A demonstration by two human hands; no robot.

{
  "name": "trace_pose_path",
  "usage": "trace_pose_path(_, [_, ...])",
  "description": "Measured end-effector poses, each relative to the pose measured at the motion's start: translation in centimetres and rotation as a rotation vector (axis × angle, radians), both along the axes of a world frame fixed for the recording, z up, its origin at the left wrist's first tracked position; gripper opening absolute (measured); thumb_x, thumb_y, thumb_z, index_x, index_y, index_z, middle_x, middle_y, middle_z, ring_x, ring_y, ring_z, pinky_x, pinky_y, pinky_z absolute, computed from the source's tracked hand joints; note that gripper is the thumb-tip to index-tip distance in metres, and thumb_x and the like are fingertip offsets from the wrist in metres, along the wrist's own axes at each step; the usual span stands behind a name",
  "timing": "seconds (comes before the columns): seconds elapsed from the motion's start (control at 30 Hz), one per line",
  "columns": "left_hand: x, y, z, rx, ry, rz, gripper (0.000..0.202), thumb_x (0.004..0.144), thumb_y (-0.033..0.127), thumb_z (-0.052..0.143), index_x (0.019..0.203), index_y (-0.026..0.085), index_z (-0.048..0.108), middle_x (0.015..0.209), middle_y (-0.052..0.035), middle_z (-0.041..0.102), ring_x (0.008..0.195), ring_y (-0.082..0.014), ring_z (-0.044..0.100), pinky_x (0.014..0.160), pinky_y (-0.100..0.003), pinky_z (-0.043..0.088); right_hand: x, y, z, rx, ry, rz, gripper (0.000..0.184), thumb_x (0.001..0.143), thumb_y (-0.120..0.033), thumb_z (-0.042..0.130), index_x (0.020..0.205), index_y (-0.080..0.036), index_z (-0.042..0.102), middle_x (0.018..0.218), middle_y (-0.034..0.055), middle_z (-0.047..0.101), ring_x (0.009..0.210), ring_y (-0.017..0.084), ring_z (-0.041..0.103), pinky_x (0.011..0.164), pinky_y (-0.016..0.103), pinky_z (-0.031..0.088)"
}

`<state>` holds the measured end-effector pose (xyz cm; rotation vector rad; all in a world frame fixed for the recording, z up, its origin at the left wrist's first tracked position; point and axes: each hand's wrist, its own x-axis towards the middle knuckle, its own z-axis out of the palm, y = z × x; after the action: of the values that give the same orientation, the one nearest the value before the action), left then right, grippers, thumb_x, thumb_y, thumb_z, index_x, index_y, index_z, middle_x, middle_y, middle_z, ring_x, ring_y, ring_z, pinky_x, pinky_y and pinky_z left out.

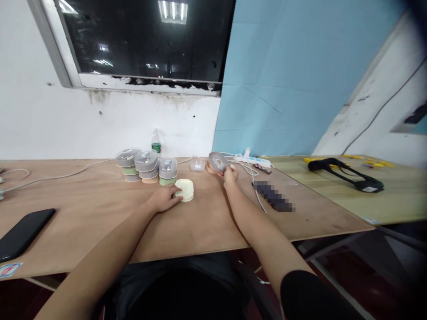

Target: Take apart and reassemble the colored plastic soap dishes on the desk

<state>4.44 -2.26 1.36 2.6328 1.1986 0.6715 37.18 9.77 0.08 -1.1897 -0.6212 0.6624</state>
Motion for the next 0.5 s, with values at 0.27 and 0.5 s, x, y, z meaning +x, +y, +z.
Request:
trace_pose_path(0.27, [0.1,0.0,0.1,-0.013,0.008,0.017,0.045,0.089,0.05,0.046,0.12,0.02,0.06,0.112,-0.0084,0.062,0.088,-0.0196,0.063,0.079,-0.031,0.048,-1.5,0.3,-0.7,-0.016,0.072,0.128,0.018,0.077,-0.027,0.064,0.088,-0.016,0.054,0.064,-0.0027,0.061,0.052,0.009,0.061,0.05,0.021,0.056])
trace_pose_path(0.5, [0.1,0.0,0.1,-0.014,-0.004,0.012,0.044,0.088,0.05,0.047,0.119,0.021,0.06,0.111,-0.0084,0.062,0.088,-0.0197,0.062,0.08,-0.032,0.048,-1.5,-0.1,-1.2,-0.18,-0.464,-0.009,0.034,0.073,-0.022,0.066,0.105,-0.019,0.054,0.072,-0.001,0.063,0.057,0.013,0.061,0.055,0.026,0.054])
